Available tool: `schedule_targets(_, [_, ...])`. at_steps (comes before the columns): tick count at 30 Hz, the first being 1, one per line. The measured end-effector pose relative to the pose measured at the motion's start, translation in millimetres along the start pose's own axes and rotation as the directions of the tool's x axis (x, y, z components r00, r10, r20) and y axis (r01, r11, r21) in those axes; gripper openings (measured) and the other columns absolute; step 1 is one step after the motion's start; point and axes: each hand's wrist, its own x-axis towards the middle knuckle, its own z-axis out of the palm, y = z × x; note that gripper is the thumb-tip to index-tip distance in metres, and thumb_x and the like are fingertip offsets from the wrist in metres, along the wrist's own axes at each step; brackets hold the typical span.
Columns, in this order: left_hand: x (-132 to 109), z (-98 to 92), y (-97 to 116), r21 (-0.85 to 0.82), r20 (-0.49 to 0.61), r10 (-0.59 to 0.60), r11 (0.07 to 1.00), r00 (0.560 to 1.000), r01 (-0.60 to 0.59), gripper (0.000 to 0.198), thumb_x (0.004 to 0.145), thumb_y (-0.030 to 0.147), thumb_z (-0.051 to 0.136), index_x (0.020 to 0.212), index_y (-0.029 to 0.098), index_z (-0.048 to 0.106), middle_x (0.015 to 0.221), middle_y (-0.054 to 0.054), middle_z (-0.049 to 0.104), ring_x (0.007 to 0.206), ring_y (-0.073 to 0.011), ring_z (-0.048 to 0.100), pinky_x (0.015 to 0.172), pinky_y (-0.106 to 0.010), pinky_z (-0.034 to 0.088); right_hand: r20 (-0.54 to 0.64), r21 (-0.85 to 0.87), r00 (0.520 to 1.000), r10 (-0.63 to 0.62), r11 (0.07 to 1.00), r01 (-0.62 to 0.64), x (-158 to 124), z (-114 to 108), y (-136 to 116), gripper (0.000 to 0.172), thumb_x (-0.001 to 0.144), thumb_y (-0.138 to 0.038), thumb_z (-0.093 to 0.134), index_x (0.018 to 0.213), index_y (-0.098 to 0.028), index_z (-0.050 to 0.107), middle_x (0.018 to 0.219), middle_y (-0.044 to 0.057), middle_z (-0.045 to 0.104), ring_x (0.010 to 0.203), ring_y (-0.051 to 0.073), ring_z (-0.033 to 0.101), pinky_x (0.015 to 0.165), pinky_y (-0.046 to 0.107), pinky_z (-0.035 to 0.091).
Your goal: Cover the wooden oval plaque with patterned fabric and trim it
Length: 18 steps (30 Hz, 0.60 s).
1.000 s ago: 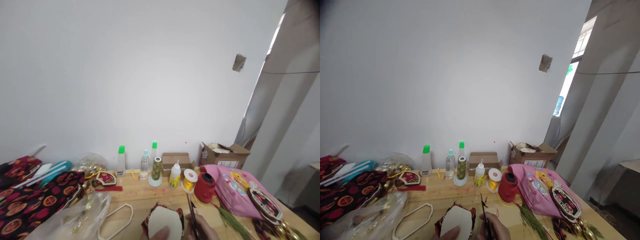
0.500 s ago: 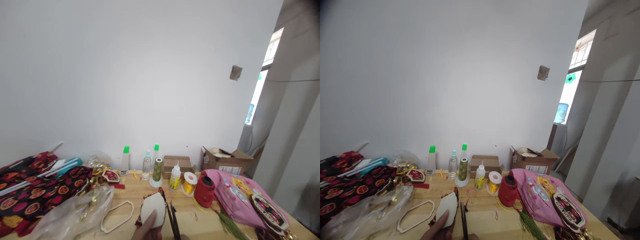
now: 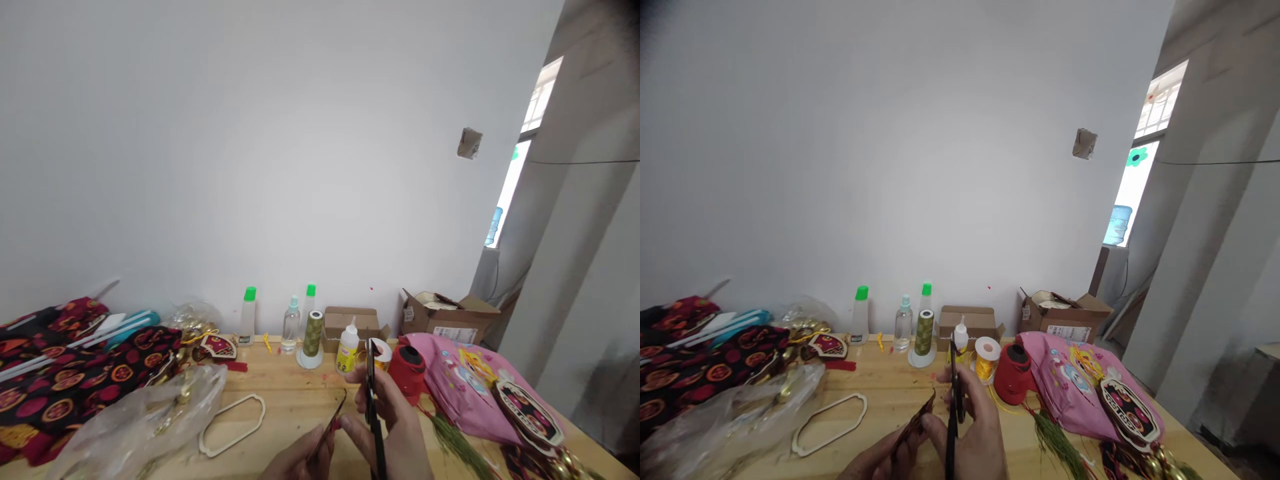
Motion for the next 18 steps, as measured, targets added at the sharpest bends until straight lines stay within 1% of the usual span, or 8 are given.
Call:
schedule_targets(4, [0.4, -1.4, 3.1, 0.021, -0.012, -0.116, 0.993, 0.993, 0.116, 0.007, 0.057, 0.006, 0.069, 0.061, 0.011, 0.066, 0.061, -0.004, 0.067, 0.061, -0.0100, 0.063, 0.054, -0.011, 0.048, 0.281, 0.060, 0.958, 0.063, 0.995, -0.083, 12.5, -7.0, 0.3, 0.037, 0.050, -0.023, 0.077, 0.082, -0.017, 0.060, 0.075, 0.003, 0.061, 0.061, 0.015, 0.055, 0.055, 0.024, 0.045])
schedule_targets(5, [1.1, -2.3, 3.4, 0.035, 0.000, -0.123, 0.992, 0.992, 0.123, 0.007, 0.057, 0.008, 0.070, 0.063, 0.010, 0.067, 0.061, -0.004, 0.067, 0.055, -0.0079, 0.062, 0.049, -0.010, 0.046, 0.286, 0.079, 0.956, 0.063, 0.993, -0.089, 12.9, -6.3, 4.0, 0.035, 0.050, -0.023, 0.077, 0.080, -0.016, 0.060, 0.071, 0.002, 0.061, 0.058, 0.014, 0.054, 0.053, 0.023, 0.045])
schedule_targets(7, [2.6, -4.0, 5.4, 0.125, 0.014, -0.153, 0.981, 0.988, 0.150, 0.016, 0.060, 0.022, 0.070, 0.069, 0.008, 0.067, 0.058, -0.004, 0.066, 0.044, -0.0064, 0.057, 0.040, -0.011, 0.042, 0.202, 0.114, 0.977, 0.071, 0.989, -0.096, 11.8, -3.7, 13.9, 0.033, 0.051, -0.022, 0.075, 0.080, -0.016, 0.059, 0.069, 0.002, 0.061, 0.060, 0.015, 0.056, 0.055, 0.023, 0.046])
schedule_targets(9, [3.4, -5.5, 10.1, 0.291, -0.035, -0.146, 0.945, 0.989, 0.150, 0.032, 0.065, 0.040, 0.062, 0.075, 0.010, 0.067, 0.042, 0.000, 0.058, 0.031, -0.0065, 0.047, 0.031, -0.014, 0.035, 0.100, 0.170, 0.990, 0.104, 0.978, -0.120, 9.2, -1.3, 23.9, 0.032, 0.054, -0.023, 0.074, 0.081, -0.017, 0.058, 0.071, 0.003, 0.063, 0.065, 0.017, 0.059, 0.059, 0.024, 0.047])
schedule_targets(11, [3.7, -6.7, 15.6, 0.461, -0.111, -0.018, 0.885, 0.994, 0.067, 0.039, 0.065, 0.049, 0.058, 0.076, 0.013, 0.066, 0.029, 0.006, 0.044, 0.024, -0.0070, 0.037, 0.028, -0.016, 0.030, 0.030, 0.243, 0.988, 0.151, 0.958, -0.153, 6.3, 0.1, 30.1, 0.034, 0.055, -0.025, 0.074, 0.083, -0.018, 0.057, 0.070, 0.002, 0.064, 0.067, 0.018, 0.060, 0.061, 0.025, 0.048])
schedule_targets(12, [3.9, -7.1, 17.5, 0.525, -0.121, 0.081, 0.851, 0.989, -0.005, 0.037, 0.063, 0.048, 0.060, 0.076, 0.014, 0.066, 0.027, 0.007, 0.040, 0.025, -0.0077, 0.038, 0.031, -0.017, 0.033, 0.010, 0.272, 0.985, 0.171, 0.948, -0.167, 4.7, 0.7, 31.2, 0.034, 0.055, -0.027, 0.075, 0.083, -0.019, 0.057, 0.069, 0.001, 0.064, 0.065, 0.017, 0.060, 0.060, 0.025, 0.047])
schedule_targets(15, [5.6, -6.2, 14.5, 0.600, -0.026, 0.346, 0.756, 0.938, -0.262, 0.033, 0.054, 0.036, 0.072, 0.080, 0.017, 0.065, 0.045, 0.003, 0.057, 0.050, -0.0130, 0.056, 0.057, -0.023, 0.046, -0.010, 0.311, 0.981, 0.196, 0.933, -0.183, -0.1, 3.0, 29.0, 0.033, 0.055, -0.028, 0.075, 0.082, -0.019, 0.057, 0.067, 0.000, 0.063, 0.061, 0.015, 0.058, 0.057, 0.022, 0.046])
schedule_targets(18, [7.7, -3.0, 2.2, 0.561, 0.109, 0.377, 0.741, 0.920, -0.370, 0.036, 0.050, 0.031, 0.075, 0.081, 0.015, 0.067, 0.072, -0.007, 0.067, 0.072, -0.0205, 0.060, 0.070, -0.030, 0.046, 0.080, 0.273, 0.985, 0.154, 0.947, -0.171, -2.9, 5.0, 28.9, 0.031, 0.056, -0.027, 0.074, 0.081, -0.018, 0.057, 0.067, 0.000, 0.061, 0.060, 0.014, 0.056, 0.056, 0.022, 0.044])
